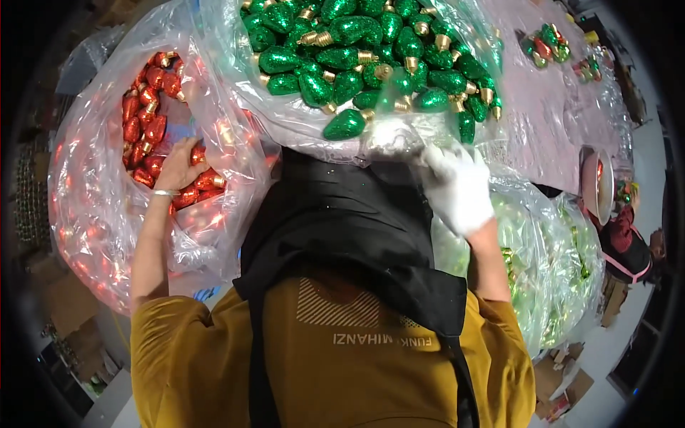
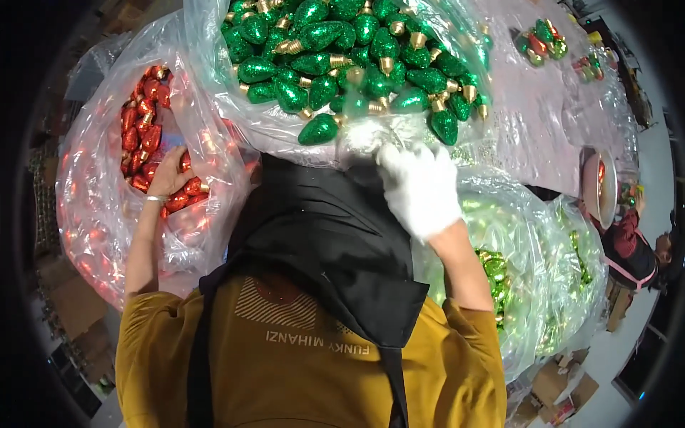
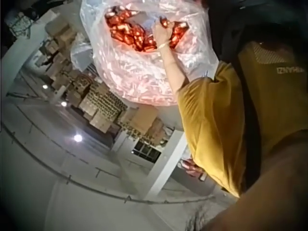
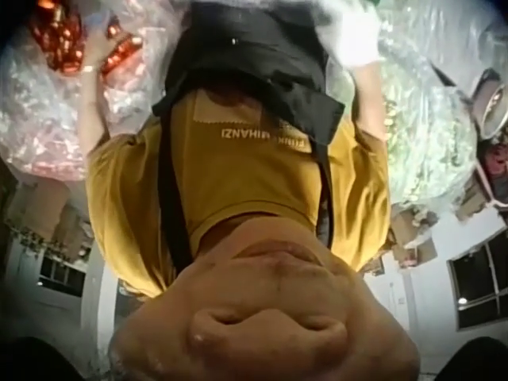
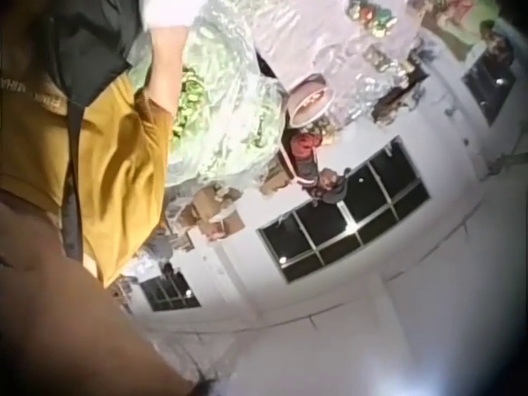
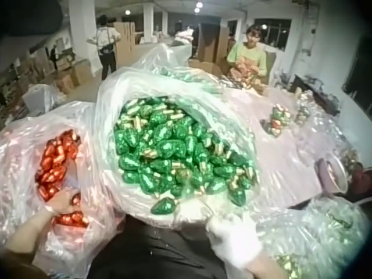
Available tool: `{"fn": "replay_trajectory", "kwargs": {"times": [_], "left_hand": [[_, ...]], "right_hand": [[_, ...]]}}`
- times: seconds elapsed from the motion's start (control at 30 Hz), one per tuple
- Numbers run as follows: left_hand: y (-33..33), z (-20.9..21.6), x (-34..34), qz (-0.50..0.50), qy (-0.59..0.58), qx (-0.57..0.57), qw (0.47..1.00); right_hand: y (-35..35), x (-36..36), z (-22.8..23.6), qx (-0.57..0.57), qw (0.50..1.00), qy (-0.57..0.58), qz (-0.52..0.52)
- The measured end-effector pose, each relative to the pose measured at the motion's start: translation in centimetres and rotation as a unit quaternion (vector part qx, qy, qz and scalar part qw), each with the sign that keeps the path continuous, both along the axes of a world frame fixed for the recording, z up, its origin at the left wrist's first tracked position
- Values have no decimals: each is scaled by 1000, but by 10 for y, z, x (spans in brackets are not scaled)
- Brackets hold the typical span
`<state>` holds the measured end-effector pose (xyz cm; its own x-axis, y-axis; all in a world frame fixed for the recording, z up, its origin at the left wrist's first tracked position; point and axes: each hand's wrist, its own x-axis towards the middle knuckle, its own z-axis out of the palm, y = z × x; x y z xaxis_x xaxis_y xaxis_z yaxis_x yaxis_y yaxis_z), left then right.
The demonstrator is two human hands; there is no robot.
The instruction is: Placing green and red plastic ornaments into large plastic bags at a factory workstation.
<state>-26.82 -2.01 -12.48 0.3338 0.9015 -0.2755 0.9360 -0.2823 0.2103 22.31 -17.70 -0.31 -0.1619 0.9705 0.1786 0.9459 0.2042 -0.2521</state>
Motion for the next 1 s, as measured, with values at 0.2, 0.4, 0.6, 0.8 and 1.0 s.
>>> {"fn": "replay_trajectory", "kwargs": {"times": [0.2,0.4,0.6,0.8,1.0], "left_hand": [[-7,20,46,-66,230,74,968],[-29,109,87,-55,98,320,941],[-63,98,241,-336,-265,260,866],[-29,49,354,-339,-87,192,917],[27,24,380,-346,66,148,924]], "right_hand": [[20,-23,-20,88,996,16,-14],[-10,-16,-36,208,978,-30,-15],[-21,22,-46,278,955,-16,-104],[4,48,-54,246,960,26,-133],[31,32,-46,268,959,33,-88]]}}
